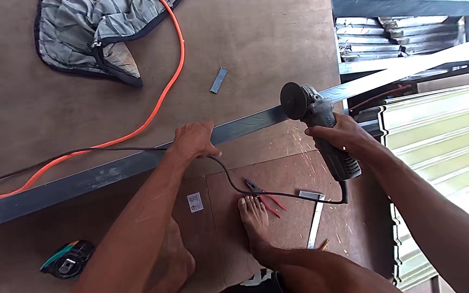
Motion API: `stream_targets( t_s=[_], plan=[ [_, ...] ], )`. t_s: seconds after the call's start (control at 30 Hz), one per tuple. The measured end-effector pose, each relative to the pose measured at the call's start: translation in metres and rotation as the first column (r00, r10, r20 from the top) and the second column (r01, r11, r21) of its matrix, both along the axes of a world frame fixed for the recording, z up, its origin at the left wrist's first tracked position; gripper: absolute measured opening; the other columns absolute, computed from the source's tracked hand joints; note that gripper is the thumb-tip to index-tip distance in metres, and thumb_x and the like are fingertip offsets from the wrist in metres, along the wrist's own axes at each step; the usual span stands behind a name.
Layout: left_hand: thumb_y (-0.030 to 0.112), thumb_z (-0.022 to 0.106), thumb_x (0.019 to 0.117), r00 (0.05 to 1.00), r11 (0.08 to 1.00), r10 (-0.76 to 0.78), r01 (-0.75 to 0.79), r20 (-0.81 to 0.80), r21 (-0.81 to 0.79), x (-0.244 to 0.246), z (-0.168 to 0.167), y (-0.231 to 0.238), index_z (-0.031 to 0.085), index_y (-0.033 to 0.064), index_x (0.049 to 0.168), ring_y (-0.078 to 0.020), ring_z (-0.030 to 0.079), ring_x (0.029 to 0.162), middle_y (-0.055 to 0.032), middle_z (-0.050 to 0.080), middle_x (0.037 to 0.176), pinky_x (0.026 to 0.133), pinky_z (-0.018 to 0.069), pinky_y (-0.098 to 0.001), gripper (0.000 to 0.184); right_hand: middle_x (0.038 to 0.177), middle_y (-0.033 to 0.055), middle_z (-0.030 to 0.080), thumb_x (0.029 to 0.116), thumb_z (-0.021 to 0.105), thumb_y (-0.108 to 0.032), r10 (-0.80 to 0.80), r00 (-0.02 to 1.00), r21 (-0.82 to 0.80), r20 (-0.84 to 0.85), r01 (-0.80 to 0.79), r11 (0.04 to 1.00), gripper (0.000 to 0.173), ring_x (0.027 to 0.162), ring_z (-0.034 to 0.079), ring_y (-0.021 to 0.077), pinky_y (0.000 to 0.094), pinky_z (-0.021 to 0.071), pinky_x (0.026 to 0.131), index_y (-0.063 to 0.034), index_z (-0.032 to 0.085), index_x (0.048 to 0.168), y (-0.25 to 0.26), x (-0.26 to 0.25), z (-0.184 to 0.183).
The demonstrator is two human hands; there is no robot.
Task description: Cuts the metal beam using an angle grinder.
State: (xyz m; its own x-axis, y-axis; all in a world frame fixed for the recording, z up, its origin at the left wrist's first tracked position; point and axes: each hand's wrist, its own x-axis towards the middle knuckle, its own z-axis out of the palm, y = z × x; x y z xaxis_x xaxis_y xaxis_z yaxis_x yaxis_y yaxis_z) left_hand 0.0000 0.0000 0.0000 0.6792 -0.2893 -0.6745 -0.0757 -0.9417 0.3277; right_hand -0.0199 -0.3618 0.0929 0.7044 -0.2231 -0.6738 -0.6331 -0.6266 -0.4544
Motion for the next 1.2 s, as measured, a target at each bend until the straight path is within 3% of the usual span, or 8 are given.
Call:
stream_targets(
  t_s=[0.07,0.23,0.33,0.4,0.67,0.87,1.03,1.2],
  plan=[
    [0.058,0.088,0.0703,0.99,0.998,-0.038,0.03,-0.138,-0.055,0.013,-0.005,0.018,0.056,0.0217,0.14,-0.0361,0.067,0.106,-0.0135,0.071,0.114,0.086,0.0519,-0.0631,0.085,0.087,0.014,0.071,0.0831,0.081,-0.042,-0.057,0.998,0.02,0.016,0.057,0.998,0.052,0.069,0.072,0.0277,0.0472,0.0622,0.063,-0.0104,0.062,0.12,-0.007,0.008,0.002],
    [0.062,0.09,0.0659,0.955,0.983,0.006,-0.061,-0.297,-0.176,0.02,-0.021,0.045,0.054,0.009,0.145,-0.0367,0.057,0.127,-0.0182,0.06,0.136,0.106,0.0458,-0.0599,0.102,0.086,0.0136,0.071,0.0869,0.078,-0.039,-0.188,0.982,0.015,-0.036,0.189,0.982,0.049,0.068,0.072,0.0275,0.0458,0.063,0.064,-0.0109,0.06,0.122,0.0,0.012,0.048],
    [0.068,0.088,0.0621,0.964,0.994,0.067,-0.086,-0.259,-0.065,0.011,-0.015,0.029,0.058,0.0155,0.143,-0.0403,0.052,0.131,-0.0155,0.058,0.14,0.095,0.0498,-0.0662,0.101,0.085,0.0119,0.071,0.0868,0.077,-0.038,-0.28,0.958,-0.005,-0.066,0.281,0.96,0.047,0.069,0.072,0.0261,0.0441,0.0633,0.064,-0.0104,0.06,0.121,0.011,0.007,0.084],
    [0.055,0.088,0.0694,0.96,0.995,0.084,-0.095,-0.266,-0.03,0.01,-0.008,0.022,0.053,0.0191,0.149,-0.043,0.05,0.132,-0.0163,0.055,0.142,0.091,0.049,-0.0684,0.094,0.083,0.0108,0.07,0.0905,0.074,-0.033,-0.327,0.941,-0.03,-0.083,0.325,0.945,0.04,0.067,0.071,0.0232,0.0403,0.0632,0.063,-0.0087,0.06,0.119,0.023,0.006,0.11],
    [0.036,0.085,0.0737,0.953,0.994,0.07,-0.093,-0.296,-0.064,0.007,0.002,0.022,0.047,0.0243,0.153,-0.0437,0.056,0.126,-0.017,0.061,0.137,0.094,0.0448,-0.0724,0.089,0.082,0.0117,0.071,0.0918,0.074,-0.032,-0.376,0.912,-0.134,-0.164,0.357,0.924,0.038,0.067,0.072,0.0239,0.04,0.0635,0.062,-0.0069,0.061,0.118,0.055,0.027,0.198],
    [0.035,0.083,0.0752,0.942,0.998,0.06,-0.067,-0.33,-0.011,0.0,0.015,0.016,0.045,0.0237,0.155,-0.0446,0.055,0.128,-0.0147,0.058,0.143,0.097,0.0446,-0.071,0.09,0.083,0.0106,0.071,0.0902,0.073,-0.031,-0.402,0.899,-0.095,-0.174,0.391,0.916,0.038,0.067,0.072,0.0231,0.0395,0.0639,0.063,-0.0075,0.06,0.118,0.045,0.054,0.205],
    [0.031,0.084,0.0736,0.942,0.997,0.067,-0.077,-0.329,-0.015,-0.002,0.057,0.015,0.045,0.0233,0.155,-0.0421,0.055,0.126,-0.0124,0.06,0.139,0.093,0.0462,-0.067,0.09,0.081,0.011,0.07,0.0888,0.074,-0.031,-0.429,0.872,-0.055,-0.234,0.429,0.902,0.042,0.066,0.072,0.024,0.0408,0.0643,0.062,-0.0053,0.06,0.118,0.034,0.064,0.216],
    [0.03,0.085,0.0742,0.935,0.997,0.07,-0.079,-0.348,-0.009,0.005,0.091,0.02,0.044,0.0224,0.157,-0.0424,0.052,0.131,-0.0125,0.058,0.144,0.1,0.0427,-0.0696,0.092,0.081,0.0103,0.07,0.087,0.075,-0.03,-0.42,0.867,-0.038,-0.269,0.427,0.904,0.043,0.065,0.072,0.0231,0.04,0.0638,0.061,-0.0046,0.06,0.117,0.03,0.073,0.231]
  ],
)
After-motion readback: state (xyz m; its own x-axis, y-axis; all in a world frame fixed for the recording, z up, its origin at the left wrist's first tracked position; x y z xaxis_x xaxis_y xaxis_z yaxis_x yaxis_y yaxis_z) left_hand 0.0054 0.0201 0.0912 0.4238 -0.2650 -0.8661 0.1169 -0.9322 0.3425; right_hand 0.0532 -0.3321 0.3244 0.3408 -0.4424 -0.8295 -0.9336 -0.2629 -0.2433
